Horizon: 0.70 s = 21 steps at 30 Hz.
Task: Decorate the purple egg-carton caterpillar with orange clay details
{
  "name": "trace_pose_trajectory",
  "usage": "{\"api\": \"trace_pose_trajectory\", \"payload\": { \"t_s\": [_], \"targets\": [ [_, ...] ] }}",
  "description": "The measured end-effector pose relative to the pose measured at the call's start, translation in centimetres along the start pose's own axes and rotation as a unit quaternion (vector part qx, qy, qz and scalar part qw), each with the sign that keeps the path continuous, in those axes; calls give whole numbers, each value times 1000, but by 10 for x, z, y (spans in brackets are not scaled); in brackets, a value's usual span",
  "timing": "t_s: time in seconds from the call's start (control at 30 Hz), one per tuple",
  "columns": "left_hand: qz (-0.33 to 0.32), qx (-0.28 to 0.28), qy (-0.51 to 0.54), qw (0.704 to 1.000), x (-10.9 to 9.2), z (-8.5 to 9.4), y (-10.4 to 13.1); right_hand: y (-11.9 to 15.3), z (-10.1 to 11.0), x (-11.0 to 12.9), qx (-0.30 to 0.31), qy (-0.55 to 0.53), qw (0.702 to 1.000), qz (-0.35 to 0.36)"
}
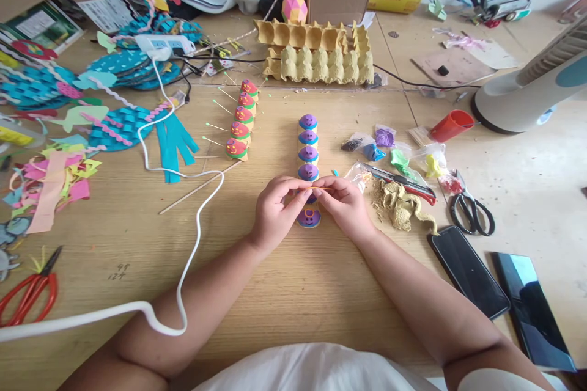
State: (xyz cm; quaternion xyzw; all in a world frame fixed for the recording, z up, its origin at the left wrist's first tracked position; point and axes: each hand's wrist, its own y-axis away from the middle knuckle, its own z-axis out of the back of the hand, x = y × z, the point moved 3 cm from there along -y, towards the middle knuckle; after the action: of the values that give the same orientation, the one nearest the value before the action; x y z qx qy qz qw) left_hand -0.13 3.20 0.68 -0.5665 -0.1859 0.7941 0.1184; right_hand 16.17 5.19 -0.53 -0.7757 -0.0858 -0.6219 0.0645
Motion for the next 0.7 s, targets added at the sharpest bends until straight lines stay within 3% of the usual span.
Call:
{"api": "trace_pose_trajectory", "payload": {
  "t_s": [0.37,0.7],
  "targets": [
    [29,-30,15,999,3,1,-1,-1,-1,-4,9,-26,1000,-2],
    [67,6,48,997,8,-1,3,-2,1,0,-2,6,1000,8]
  ]
}}
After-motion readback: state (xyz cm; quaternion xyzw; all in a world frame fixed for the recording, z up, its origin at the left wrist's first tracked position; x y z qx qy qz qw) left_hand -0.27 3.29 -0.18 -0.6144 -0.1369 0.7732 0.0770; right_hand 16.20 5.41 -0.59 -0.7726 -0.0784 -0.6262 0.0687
